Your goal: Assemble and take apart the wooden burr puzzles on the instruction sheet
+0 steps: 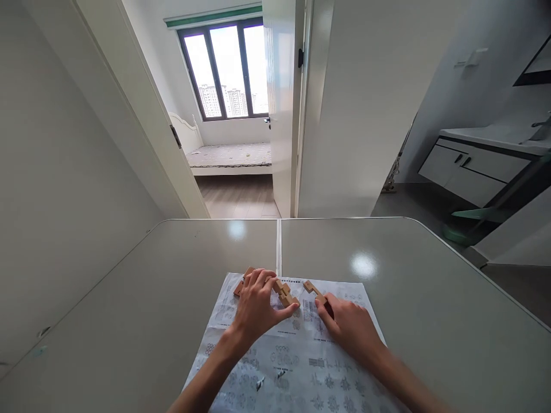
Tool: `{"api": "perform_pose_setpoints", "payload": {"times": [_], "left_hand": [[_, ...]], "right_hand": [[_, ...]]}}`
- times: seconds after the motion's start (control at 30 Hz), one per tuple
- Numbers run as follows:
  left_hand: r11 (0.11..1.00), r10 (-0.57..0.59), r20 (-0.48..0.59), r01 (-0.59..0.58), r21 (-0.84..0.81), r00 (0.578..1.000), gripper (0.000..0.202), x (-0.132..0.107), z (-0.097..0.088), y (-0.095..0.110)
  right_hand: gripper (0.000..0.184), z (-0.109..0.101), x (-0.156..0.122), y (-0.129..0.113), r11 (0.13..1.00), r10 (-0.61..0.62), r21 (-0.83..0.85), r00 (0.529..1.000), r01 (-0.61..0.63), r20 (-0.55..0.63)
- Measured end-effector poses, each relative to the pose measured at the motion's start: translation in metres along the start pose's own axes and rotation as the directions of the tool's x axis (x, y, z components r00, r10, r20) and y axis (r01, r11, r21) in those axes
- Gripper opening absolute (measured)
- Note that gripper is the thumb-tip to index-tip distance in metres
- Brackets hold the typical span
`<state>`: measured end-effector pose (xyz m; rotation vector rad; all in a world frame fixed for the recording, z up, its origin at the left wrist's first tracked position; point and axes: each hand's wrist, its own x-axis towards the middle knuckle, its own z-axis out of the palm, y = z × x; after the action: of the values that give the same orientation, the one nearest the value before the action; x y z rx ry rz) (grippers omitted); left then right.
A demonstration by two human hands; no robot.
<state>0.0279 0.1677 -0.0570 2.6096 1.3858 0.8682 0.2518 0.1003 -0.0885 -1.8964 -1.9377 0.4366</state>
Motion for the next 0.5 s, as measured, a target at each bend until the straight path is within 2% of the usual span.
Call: {"api": "perform_pose_setpoints", "payload": {"times": [0.23, 0.5], "left_hand": [[1.000, -0.008, 0.053, 0.008, 0.002, 0.999, 0.050, -0.001, 0.005, -0.009], [0.995, 0.087, 0.168, -0.077, -0.062, 0.982, 0.056, -0.002, 0.011, -0.028]], "right_hand": [[0.034, 0.011, 0.016, -0.009, 0.984, -0.095, -0.151, 0.995, 0.091, -0.021], [0.026, 0.009, 0.020, -0.023, 0.969, -0.160, -0.177, 0.984, 0.171, 0.074]]}}
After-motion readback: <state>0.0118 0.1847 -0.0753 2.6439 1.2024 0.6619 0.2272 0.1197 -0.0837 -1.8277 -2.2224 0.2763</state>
